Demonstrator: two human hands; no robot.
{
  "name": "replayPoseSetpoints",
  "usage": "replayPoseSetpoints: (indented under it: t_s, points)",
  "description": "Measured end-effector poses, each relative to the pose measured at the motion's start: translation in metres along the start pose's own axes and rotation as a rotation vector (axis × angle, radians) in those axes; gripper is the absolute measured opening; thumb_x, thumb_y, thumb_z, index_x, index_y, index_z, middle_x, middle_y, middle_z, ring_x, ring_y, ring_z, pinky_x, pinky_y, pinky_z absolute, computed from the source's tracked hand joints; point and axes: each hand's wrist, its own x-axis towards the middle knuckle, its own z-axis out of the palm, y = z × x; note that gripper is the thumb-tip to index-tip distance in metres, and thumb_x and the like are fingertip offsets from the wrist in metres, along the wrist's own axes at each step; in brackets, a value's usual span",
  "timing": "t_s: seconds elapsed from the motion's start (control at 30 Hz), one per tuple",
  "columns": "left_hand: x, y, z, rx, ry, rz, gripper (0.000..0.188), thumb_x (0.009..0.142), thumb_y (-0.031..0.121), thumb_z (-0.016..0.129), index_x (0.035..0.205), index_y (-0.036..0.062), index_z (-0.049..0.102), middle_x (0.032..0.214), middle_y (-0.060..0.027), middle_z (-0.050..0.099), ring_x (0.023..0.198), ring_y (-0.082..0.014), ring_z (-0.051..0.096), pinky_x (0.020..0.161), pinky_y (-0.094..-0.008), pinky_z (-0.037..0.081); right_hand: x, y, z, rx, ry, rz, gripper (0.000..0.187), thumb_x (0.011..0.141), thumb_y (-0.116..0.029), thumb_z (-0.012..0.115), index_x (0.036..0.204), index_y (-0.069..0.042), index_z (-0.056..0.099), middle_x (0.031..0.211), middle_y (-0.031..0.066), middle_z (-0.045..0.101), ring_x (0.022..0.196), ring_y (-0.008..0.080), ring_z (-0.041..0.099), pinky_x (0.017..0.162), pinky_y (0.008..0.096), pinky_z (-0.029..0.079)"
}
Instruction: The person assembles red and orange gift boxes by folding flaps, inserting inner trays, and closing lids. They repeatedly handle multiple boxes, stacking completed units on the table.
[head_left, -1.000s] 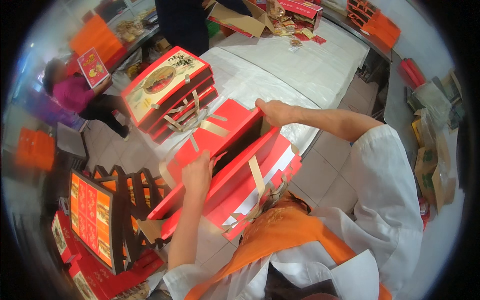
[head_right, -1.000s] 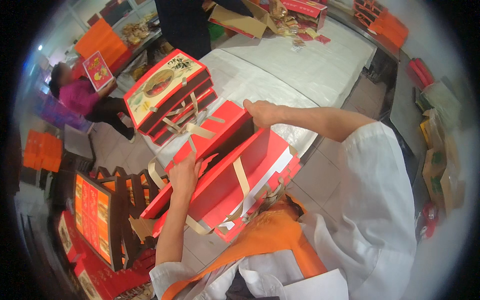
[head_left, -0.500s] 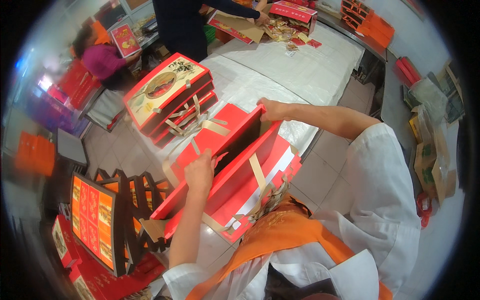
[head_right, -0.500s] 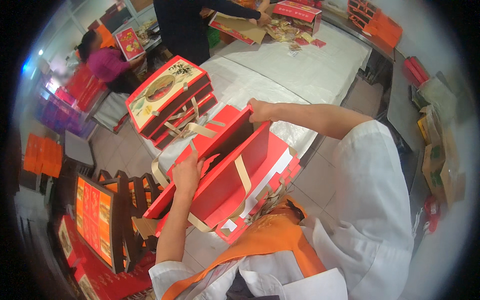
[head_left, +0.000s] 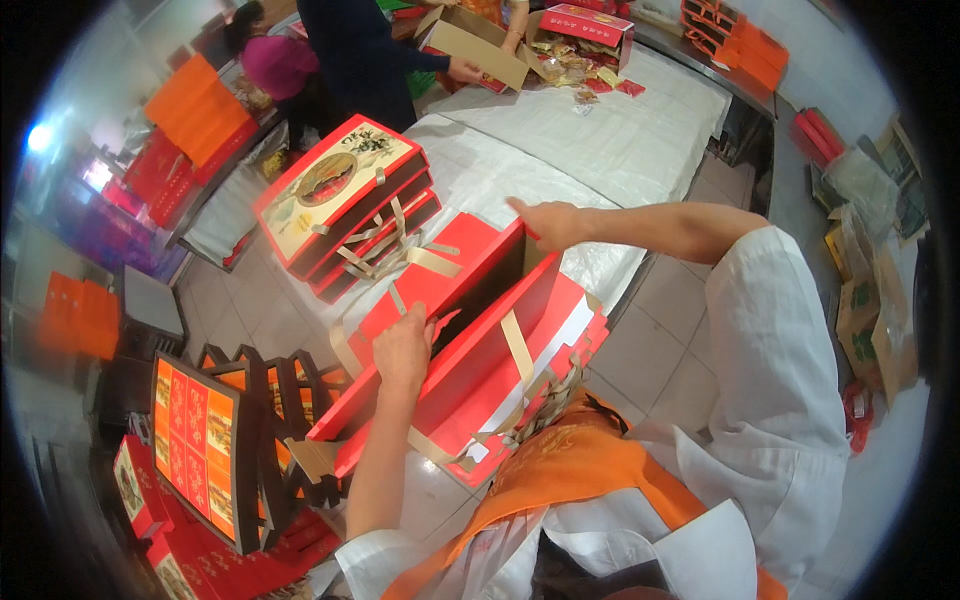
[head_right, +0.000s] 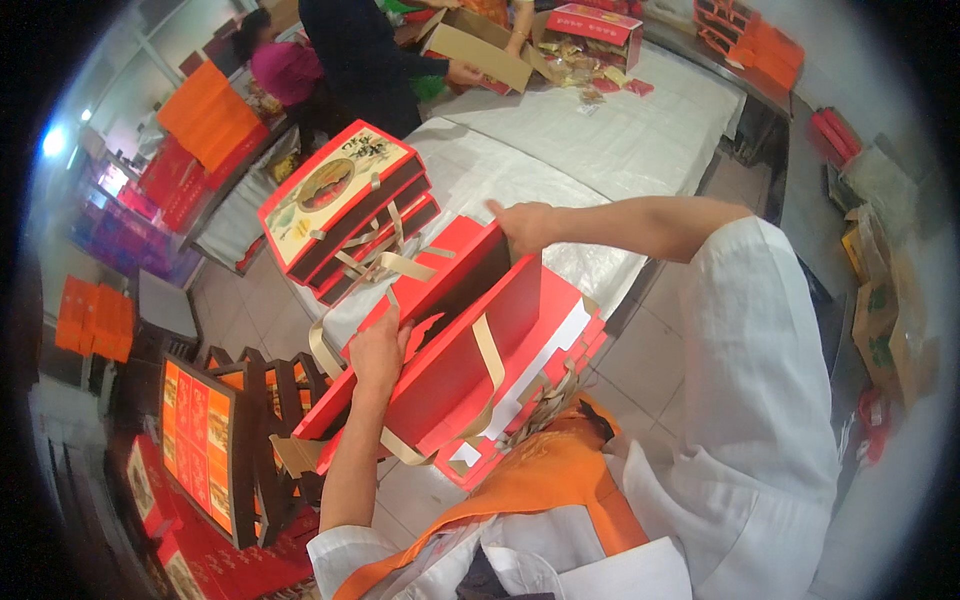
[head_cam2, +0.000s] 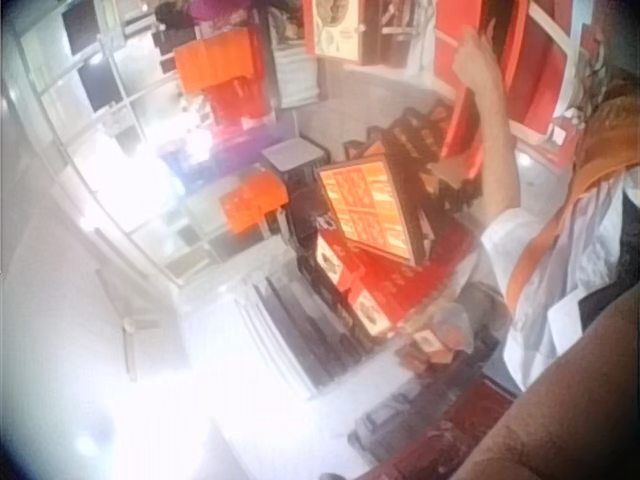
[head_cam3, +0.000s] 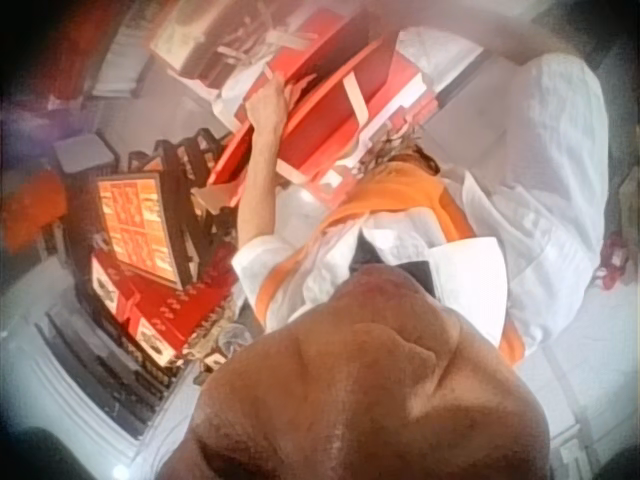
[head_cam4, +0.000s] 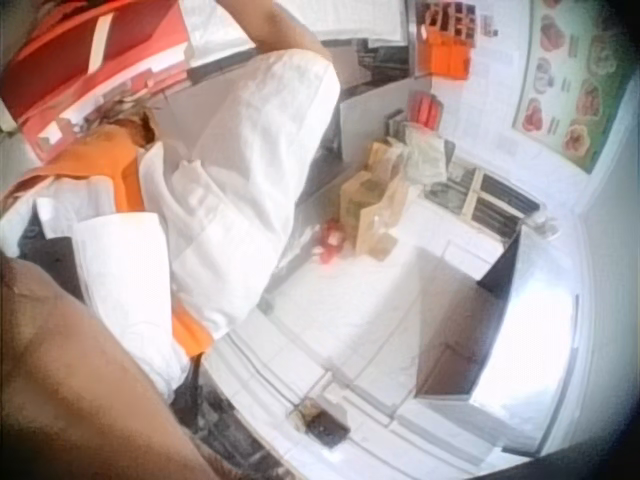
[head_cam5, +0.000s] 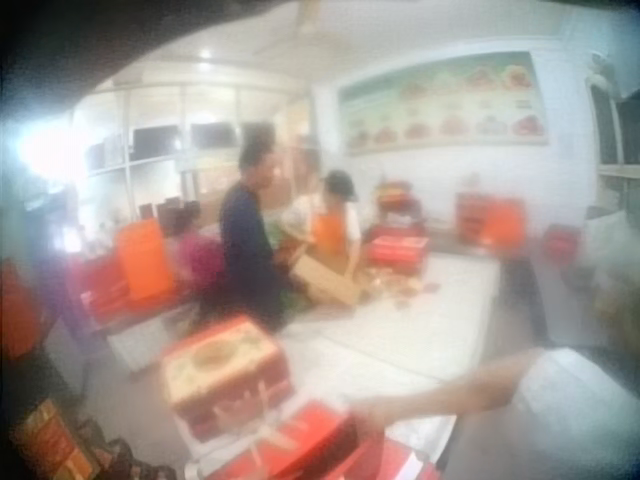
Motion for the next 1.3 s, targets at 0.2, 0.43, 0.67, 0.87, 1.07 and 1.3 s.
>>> replayPoseSetpoints:
  t_s: [0.2, 0.43, 0.67, 0.87, 1.07, 1.3]
  points:
    - [-0.004, -0.002, -0.002, -0.004, -0.031, -0.049, 0.022, 0.082, 0.027, 0.063, 0.085, 0.0089, 0.051, 0.068, -0.0126, 0.061, 0.064, -0.0347, 0.062, 0.055, -0.046, 0.048, 0.025, -0.075, 0.021, -0.426, 0.369, -0.878, 0.029, 0.075, -0.018, 0.061, 0.103, -0.01, 0.055, 0.107, 0.0097, 0.057, 0.105, 0.0226, 0.053, 0.075, 0.0367, 0.047]
    - [-0.006, 0.002, -0.025, -0.186, -0.091, -0.082, 0.032, 0.078, 0.015, 0.067, 0.107, 0.0084, 0.058, 0.092, -0.0169, 0.063, 0.087, -0.0345, 0.061, 0.078, -0.0419, 0.048, 0.054, -0.107, 0.051, -0.163, 0.299, -0.754, 0.025, 0.077, -0.033, 0.065, 0.08, -0.008, 0.059, 0.072, 0.0112, 0.061, 0.074, 0.0301, 0.061, 0.059, 0.0428, 0.048]
    - [-0.119, -0.043, -0.108, -0.118, 0.867, -0.434, 0.019, 0.085, -0.001, 0.05, 0.103, -0.0035, 0.057, 0.11, -0.0149, 0.06, 0.102, -0.0288, 0.057, 0.09, -0.0364, 0.044, 0.049, -0.104, 0.057, -0.089, 0.356, -0.804, 0.029, 0.077, -0.037, 0.066, 0.083, -0.009, 0.06, 0.068, 0.0112, 0.06, 0.074, 0.0293, 0.062, 0.057, 0.0434, 0.048]
    - [-0.173, -0.092, -0.073, -1.295, 0.453, -0.971, 0.042, 0.097, 0.034, 0.042, 0.127, 0.0044, 0.048, 0.124, -0.0123, 0.053, 0.108, -0.0218, 0.054, 0.09, -0.0316, 0.043, 0.048, -0.106, 0.055, -0.09, 0.318, -0.773, 0.032, 0.078, -0.038, 0.066, 0.087, -0.009, 0.057, 0.072, 0.0131, 0.06, 0.073, 0.0323, 0.062, 0.056, 0.0451, 0.049]
    - [-0.168, -0.085, -0.056, -1.177, 0.293, -0.913, 0.052, 0.095, 0.017, 0.045, 0.143, 0.0107, 0.026, 0.14, -0.0092, 0.035, 0.124, -0.022, 0.039, 0.098, -0.0368, 0.04, 0.048, -0.109, 0.048, -0.153, 0.282, -0.758, 0.032, 0.08, -0.04, 0.064, 0.086, -0.009, 0.056, 0.073, 0.0112, 0.06, 0.076, 0.0291, 0.062, 0.059, 0.0426, 0.049]
    - [-0.155, -0.098, -0.089, -1.373, 0.107, -0.985, 0.059, 0.084, -0.002, 0.055, 0.138, 0.01, 0.032, 0.123, -0.0111, 0.048, 0.104, -0.0204, 0.053, 0.083, -0.0306, 0.049, 0.051, -0.107, 0.048, -0.118, 0.286, -0.845, 0.032, 0.08, -0.038, 0.064, 0.083, -0.007, 0.055, 0.072, 0.0128, 0.059, 0.073, 0.0303, 0.061, 0.056, 0.0429, 0.047]
